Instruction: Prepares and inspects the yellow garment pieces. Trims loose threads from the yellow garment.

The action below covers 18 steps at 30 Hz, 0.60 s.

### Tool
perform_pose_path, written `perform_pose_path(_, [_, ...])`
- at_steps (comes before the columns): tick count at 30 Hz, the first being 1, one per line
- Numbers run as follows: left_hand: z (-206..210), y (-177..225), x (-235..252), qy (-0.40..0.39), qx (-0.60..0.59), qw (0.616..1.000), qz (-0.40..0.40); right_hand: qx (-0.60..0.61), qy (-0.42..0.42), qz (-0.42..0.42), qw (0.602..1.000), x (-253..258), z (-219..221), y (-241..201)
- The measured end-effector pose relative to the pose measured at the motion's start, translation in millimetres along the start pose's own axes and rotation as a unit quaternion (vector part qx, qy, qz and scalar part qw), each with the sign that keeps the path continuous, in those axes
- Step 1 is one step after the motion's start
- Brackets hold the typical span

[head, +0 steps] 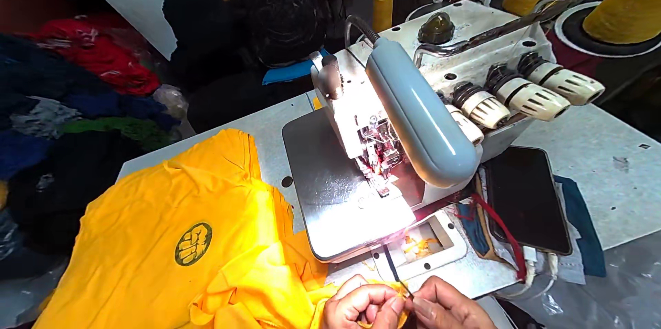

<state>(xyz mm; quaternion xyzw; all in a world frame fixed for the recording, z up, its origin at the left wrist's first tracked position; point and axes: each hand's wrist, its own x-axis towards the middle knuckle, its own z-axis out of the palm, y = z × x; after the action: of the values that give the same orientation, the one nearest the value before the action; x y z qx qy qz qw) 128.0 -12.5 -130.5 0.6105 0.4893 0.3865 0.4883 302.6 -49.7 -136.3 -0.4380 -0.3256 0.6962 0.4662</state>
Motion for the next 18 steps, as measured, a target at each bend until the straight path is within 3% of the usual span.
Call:
perform_pose_path(3, [-4, 2, 2, -0.015, 0.012, 0.999, 0.035, -0.045, 0.054, -0.085, 0.994, 0, 0, 0])
perform_pose_path(8, [-11, 14, 7, -0.05, 0.026, 0.995, 0.079, -0.176, -0.006, -0.114, 0.978, 9, -10, -9])
perform_pose_path(14, [-19, 16, 5, -0.063, -0.035, 0.996, -0.044, -0.198, 0.019, -0.127, 0.972, 9, -9, 0])
perform_pose_path(18, [-17, 13, 3, -0.038, -0.078, 0.994, -0.072, -0.311, 0.044, -0.262, 0.912, 7, -13, 17])
